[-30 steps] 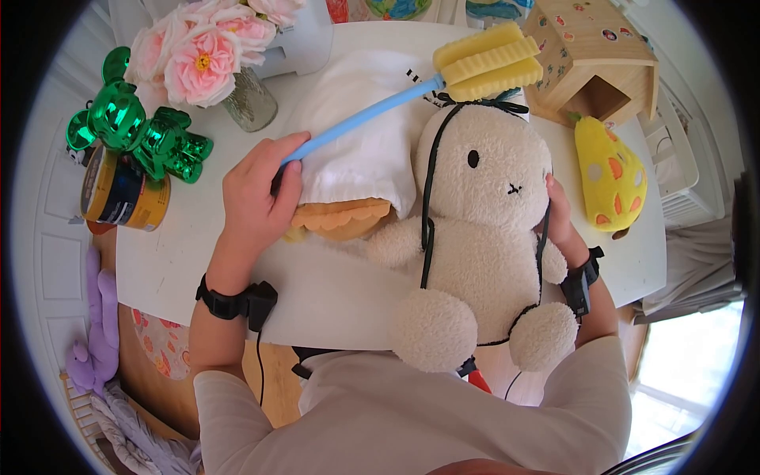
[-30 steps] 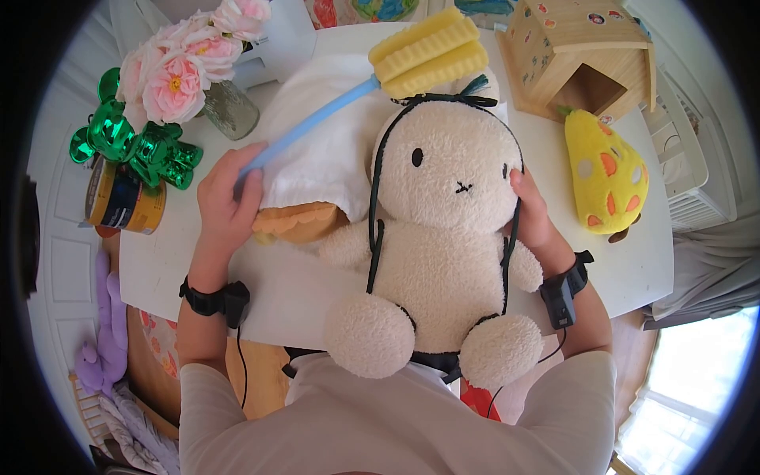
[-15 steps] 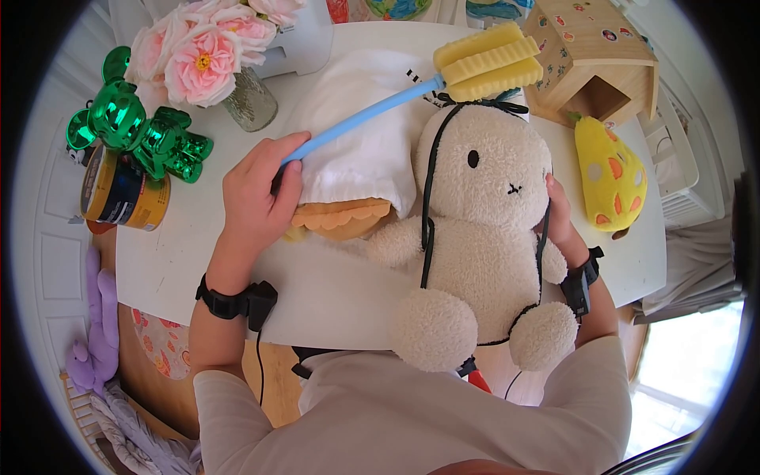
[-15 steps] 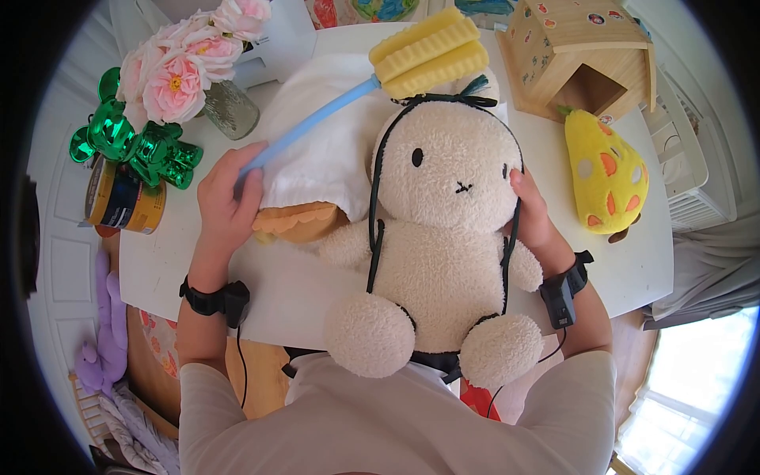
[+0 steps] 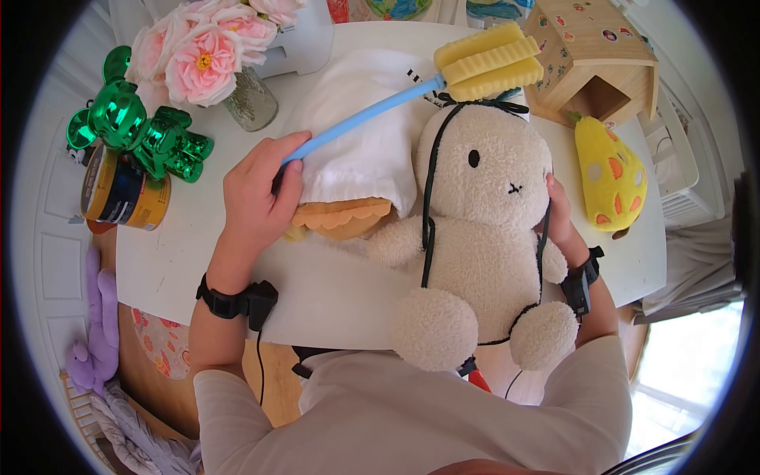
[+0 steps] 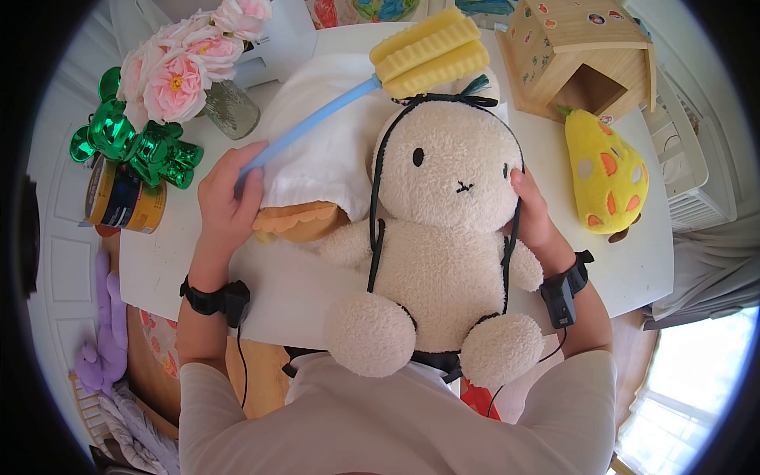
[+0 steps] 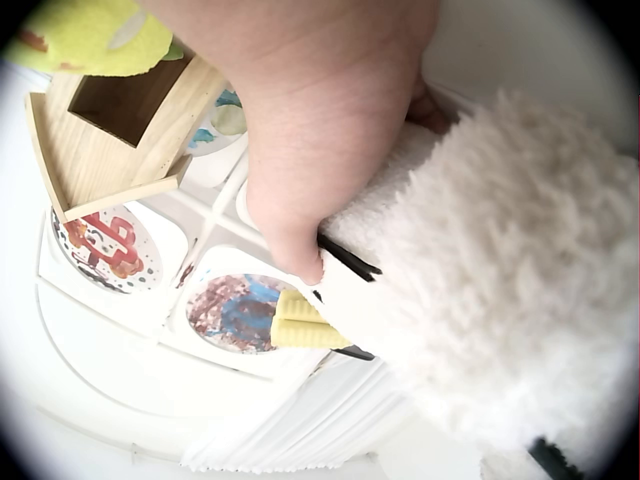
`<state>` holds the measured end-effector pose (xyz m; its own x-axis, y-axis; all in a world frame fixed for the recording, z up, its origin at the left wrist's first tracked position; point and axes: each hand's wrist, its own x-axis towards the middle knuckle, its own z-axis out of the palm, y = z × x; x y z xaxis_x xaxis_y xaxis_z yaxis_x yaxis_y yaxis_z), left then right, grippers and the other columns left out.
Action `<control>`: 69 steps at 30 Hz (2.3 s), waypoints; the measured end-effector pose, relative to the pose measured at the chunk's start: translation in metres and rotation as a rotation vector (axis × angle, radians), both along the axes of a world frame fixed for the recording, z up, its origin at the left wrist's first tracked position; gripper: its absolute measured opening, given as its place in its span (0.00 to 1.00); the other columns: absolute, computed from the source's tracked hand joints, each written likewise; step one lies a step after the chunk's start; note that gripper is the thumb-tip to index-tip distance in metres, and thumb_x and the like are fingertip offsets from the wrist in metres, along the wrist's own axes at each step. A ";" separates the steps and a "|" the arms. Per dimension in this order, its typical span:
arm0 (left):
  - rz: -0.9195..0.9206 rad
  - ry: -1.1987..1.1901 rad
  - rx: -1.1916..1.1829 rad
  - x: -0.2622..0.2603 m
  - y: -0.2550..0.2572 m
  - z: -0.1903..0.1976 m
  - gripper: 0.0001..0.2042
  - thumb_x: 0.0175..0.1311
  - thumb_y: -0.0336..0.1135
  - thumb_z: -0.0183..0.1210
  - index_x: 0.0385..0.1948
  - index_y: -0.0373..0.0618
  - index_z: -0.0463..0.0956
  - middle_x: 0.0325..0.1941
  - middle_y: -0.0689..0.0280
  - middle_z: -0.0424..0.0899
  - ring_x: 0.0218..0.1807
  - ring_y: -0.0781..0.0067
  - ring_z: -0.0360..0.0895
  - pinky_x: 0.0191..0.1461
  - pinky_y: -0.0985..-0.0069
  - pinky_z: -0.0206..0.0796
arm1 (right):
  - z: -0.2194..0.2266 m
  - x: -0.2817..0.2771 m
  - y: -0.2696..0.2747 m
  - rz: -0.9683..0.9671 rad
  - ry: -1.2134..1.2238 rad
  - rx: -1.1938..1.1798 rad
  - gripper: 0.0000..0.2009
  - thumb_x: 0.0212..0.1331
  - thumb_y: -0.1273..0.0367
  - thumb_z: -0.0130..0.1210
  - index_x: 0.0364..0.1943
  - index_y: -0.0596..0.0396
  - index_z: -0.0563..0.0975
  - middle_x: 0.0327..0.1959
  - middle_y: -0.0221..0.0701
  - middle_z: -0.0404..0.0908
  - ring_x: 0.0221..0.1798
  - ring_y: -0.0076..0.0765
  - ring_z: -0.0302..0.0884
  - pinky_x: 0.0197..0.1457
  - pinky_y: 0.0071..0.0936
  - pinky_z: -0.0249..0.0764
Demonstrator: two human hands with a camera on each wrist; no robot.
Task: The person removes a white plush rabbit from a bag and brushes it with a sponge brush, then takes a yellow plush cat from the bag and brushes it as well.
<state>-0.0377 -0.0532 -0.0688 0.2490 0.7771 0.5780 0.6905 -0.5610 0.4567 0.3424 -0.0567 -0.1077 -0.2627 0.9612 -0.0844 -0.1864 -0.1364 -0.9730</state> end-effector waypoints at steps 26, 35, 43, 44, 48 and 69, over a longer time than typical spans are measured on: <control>-0.005 -0.008 -0.001 0.000 0.000 -0.001 0.13 0.58 0.22 0.53 0.45 0.40 0.76 0.30 0.60 0.78 0.26 0.70 0.72 0.31 0.79 0.63 | 0.002 -0.001 0.000 0.021 0.016 0.001 0.40 0.56 0.45 0.52 0.65 0.59 0.58 0.59 0.42 0.70 0.58 0.38 0.73 0.56 0.32 0.73; -0.009 -0.015 0.009 0.000 0.001 -0.001 0.13 0.58 0.22 0.53 0.45 0.40 0.76 0.30 0.60 0.78 0.27 0.68 0.73 0.31 0.78 0.63 | -0.004 0.005 0.000 0.074 -0.006 0.036 0.35 0.64 0.47 0.42 0.66 0.59 0.58 0.62 0.42 0.68 0.62 0.42 0.69 0.63 0.37 0.66; -0.009 -0.012 0.007 0.000 0.001 0.000 0.13 0.58 0.21 0.53 0.45 0.40 0.76 0.29 0.60 0.77 0.26 0.70 0.72 0.30 0.78 0.63 | -0.001 0.001 0.000 0.032 0.017 -0.001 0.37 0.59 0.46 0.48 0.65 0.58 0.58 0.59 0.41 0.71 0.58 0.39 0.73 0.57 0.33 0.72; -0.011 -0.012 0.010 0.000 0.001 0.000 0.13 0.58 0.21 0.53 0.45 0.40 0.76 0.29 0.61 0.77 0.26 0.70 0.72 0.30 0.78 0.63 | 0.001 -0.001 0.000 0.006 0.032 -0.012 0.38 0.57 0.46 0.51 0.65 0.58 0.58 0.58 0.41 0.72 0.56 0.37 0.75 0.54 0.30 0.74; -0.006 -0.008 -0.001 0.000 0.000 0.000 0.13 0.58 0.22 0.53 0.45 0.40 0.76 0.30 0.60 0.77 0.26 0.70 0.72 0.30 0.78 0.63 | 0.002 -0.001 -0.001 0.003 -0.003 -0.008 0.38 0.57 0.46 0.51 0.65 0.58 0.59 0.58 0.40 0.72 0.55 0.36 0.75 0.53 0.29 0.74; -0.004 -0.007 0.010 0.000 0.001 -0.001 0.13 0.58 0.22 0.53 0.45 0.40 0.76 0.30 0.61 0.78 0.26 0.70 0.73 0.30 0.78 0.63 | -0.001 0.003 0.000 0.090 -0.003 0.039 0.35 0.64 0.47 0.41 0.67 0.58 0.57 0.63 0.42 0.67 0.62 0.42 0.69 0.63 0.37 0.66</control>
<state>-0.0377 -0.0525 -0.0693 0.2485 0.7703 0.5873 0.6850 -0.5684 0.4557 0.3455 -0.0566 -0.1087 -0.3482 0.9362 -0.0480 -0.1723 -0.1142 -0.9784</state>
